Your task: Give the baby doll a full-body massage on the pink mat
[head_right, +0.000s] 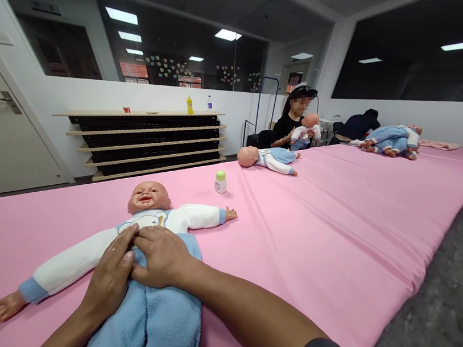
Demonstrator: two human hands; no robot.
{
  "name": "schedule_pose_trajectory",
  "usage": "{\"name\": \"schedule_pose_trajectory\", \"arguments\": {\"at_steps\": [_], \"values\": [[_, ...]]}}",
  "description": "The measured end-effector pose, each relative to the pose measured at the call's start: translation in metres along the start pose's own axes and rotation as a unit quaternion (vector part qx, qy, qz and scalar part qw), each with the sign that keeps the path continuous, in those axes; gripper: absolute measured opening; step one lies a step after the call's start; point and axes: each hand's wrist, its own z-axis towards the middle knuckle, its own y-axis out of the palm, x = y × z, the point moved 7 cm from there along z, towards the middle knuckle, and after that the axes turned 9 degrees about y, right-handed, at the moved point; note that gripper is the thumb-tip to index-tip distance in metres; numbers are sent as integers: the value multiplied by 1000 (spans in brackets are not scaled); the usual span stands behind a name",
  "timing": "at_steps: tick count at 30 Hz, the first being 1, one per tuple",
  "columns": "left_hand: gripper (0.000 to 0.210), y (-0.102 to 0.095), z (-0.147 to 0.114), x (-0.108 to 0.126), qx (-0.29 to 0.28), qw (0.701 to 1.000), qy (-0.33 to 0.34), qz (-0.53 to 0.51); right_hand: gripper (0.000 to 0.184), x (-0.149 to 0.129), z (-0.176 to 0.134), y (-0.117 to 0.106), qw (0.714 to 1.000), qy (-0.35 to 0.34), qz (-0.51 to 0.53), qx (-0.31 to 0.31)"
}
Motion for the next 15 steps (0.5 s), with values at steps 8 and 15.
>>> {"name": "schedule_pose_trajectory", "arguments": {"at_steps": [8,15], "values": [[53,-9,4,22,-2,997,67,34,65,16,-3,3,994,106,-34,-7],[47,-1,4,25,-68,993,92,35,82,29,-8,9,988,149,-43,-9]]}}
